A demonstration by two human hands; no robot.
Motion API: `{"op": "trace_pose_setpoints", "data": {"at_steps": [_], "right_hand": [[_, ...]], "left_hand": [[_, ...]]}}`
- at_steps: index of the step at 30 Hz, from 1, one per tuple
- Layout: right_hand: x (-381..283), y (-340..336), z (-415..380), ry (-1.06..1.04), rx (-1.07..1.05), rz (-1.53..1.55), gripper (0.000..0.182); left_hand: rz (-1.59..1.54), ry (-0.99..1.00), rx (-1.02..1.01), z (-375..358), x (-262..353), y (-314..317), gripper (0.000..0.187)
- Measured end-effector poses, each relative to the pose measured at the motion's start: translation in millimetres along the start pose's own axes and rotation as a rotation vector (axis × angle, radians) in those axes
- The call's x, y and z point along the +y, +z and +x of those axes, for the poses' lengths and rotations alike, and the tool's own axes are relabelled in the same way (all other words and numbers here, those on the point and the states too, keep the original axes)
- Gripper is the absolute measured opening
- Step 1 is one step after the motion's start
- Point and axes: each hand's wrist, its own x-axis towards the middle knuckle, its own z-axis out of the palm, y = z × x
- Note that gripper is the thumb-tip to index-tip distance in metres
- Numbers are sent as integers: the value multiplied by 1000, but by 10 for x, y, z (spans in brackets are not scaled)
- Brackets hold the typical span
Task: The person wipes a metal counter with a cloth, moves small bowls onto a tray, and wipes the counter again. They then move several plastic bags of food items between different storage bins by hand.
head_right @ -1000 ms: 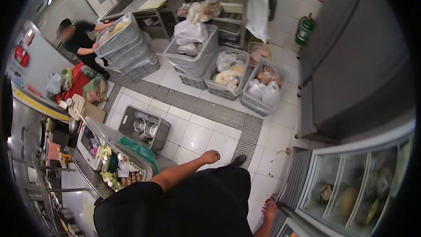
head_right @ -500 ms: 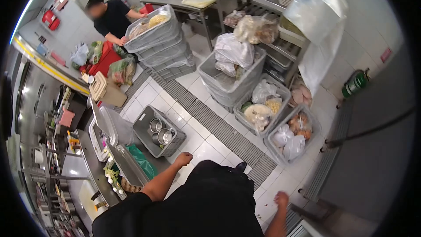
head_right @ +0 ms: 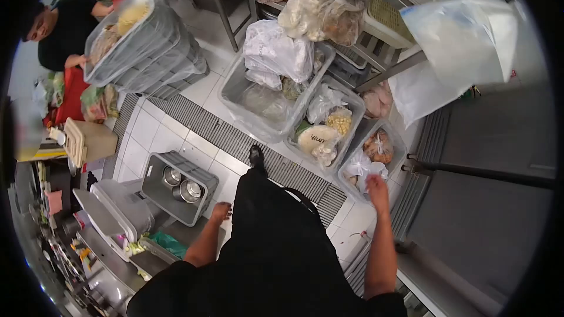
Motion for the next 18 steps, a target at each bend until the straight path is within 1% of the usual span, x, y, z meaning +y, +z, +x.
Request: {"op": "trace_pose_setpoints", "data": {"at_steps": [1, 2, 3, 4, 5, 6, 7, 9, 11, 13, 15, 16, 17, 18], "right_hand": [[257, 133, -89, 121, -16, -82, 18], [358, 315, -255, 238, -29, -39, 19], [432, 435, -458, 308, -96, -25, 23], [430, 559, -642, 454, -140, -13, 24], [578, 644, -824, 516, -169, 10, 20], [536, 748, -948, 704, -175, -7, 18], [639, 807, -1070, 800, -188, -26, 16], [505, 934, -1165, 925, -100, 59, 16], [436, 1012, -1110, 924, -57, 129, 17], [391, 1065, -998, 914, -8, 204, 18], [265, 1143, -724, 804, -13, 163, 17], [123, 1180, -573, 745, -7, 183, 17], [63, 1229, -422, 736, -6, 200, 17], [5, 1264, -259, 707, -13, 225, 17]], "left_hand": [[72, 113, -76, 451, 87, -107, 22], [313, 176, -192, 955, 201, -242, 18], [191, 158, -116, 727, 756, -248, 20], [112, 222, -120, 731, 1121, -286, 24], [98, 207, -95, 583, 1615, -281, 26], [62, 202, -77, 505, 2015, -268, 27], [5, 227, -97, 425, 2347, -259, 27], [24, 264, -130, 462, 2814, -228, 28], [77, 301, -139, 503, 3141, -130, 30], [125, 343, -153, 575, 3333, 27, 30], [173, 391, -157, 729, 3439, 216, 30], [233, 535, -123, 826, 3444, 321, 28], [291, 679, -84, 804, 3515, 410, 27], [307, 660, -101, 790, 3595, 502, 27]]}}
